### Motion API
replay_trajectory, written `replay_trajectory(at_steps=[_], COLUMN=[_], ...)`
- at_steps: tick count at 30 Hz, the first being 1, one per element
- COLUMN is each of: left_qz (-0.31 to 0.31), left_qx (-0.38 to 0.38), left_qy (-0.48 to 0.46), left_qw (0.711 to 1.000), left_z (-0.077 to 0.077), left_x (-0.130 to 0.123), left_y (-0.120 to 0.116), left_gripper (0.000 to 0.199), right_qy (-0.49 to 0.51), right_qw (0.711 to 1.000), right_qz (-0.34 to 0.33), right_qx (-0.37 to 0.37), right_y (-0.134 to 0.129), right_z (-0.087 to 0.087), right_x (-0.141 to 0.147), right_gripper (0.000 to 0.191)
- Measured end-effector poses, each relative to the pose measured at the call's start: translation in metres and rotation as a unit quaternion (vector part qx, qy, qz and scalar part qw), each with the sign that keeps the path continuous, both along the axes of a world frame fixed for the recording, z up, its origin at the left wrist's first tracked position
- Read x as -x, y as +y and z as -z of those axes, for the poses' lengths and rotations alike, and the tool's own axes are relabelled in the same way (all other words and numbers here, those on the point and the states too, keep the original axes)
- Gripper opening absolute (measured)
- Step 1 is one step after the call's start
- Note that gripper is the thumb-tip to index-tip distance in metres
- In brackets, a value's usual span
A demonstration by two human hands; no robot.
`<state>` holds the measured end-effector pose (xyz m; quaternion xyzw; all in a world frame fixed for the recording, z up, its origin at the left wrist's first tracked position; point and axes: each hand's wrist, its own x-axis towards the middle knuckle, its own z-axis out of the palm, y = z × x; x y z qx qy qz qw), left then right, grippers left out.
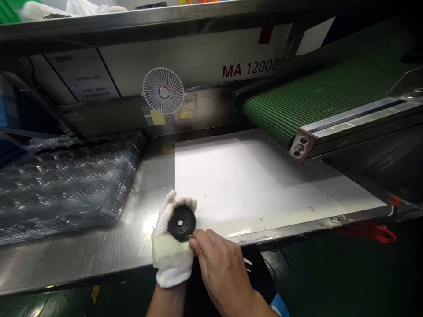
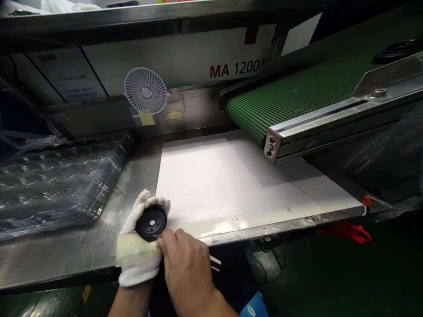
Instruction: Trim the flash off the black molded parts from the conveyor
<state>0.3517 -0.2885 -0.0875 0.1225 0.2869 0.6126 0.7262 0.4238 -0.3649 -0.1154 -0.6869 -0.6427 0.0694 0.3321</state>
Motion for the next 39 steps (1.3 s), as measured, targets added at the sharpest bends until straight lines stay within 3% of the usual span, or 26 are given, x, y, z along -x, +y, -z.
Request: replay_trajectory(at_steps=[4,10,13,19,26,29,35,39], left_qz=[0.096,0.043,0.016,0.131,0.074,0.039,0.17,0.128], left_qx=[0.046,0.039,0.046,0.069,0.067,0.066,0.071,0.068], left_qy=[0.007,-0.035,-0.032,0.007,-0.009,0.003,-0.04,-0.042], left_qw=[0.994,0.998,0.998,0.989,0.995,0.997,0.982,0.989], left_z=[-0.005,0.001,0.001,-0.006,0.006,0.008,-0.004,-0.001], left_x=[0.007,-0.001,-0.003,0.01,0.001,-0.001,0.011,0.007], left_y=[-0.001,0.002,0.003,0.002,0.005,0.005,0.001,0.003], left_gripper=[0.039,0.016,0.016,0.039,0.021,0.022,0.041,0.026], right_qy=[0.017,-0.003,-0.006,0.004,-0.022,-0.024,0.0,-0.013], right_qw=[1.0,1.0,1.0,1.0,1.0,1.0,1.0,1.0], right_qz=[-0.005,0.009,0.003,-0.005,0.002,-0.007,-0.004,0.018], right_qx=[0.006,0.009,0.003,-0.003,-0.002,-0.011,-0.012,-0.011], right_y=[-0.001,-0.004,-0.005,-0.005,-0.007,-0.008,-0.008,-0.008], right_z=[0.0,0.004,0.004,0.003,0.004,0.004,0.001,0.001], right_x=[-0.011,-0.007,0.0,-0.008,-0.007,-0.002,-0.012,-0.016], right_gripper=[0.036,0.034,0.035,0.035,0.034,0.037,0.031,0.029])
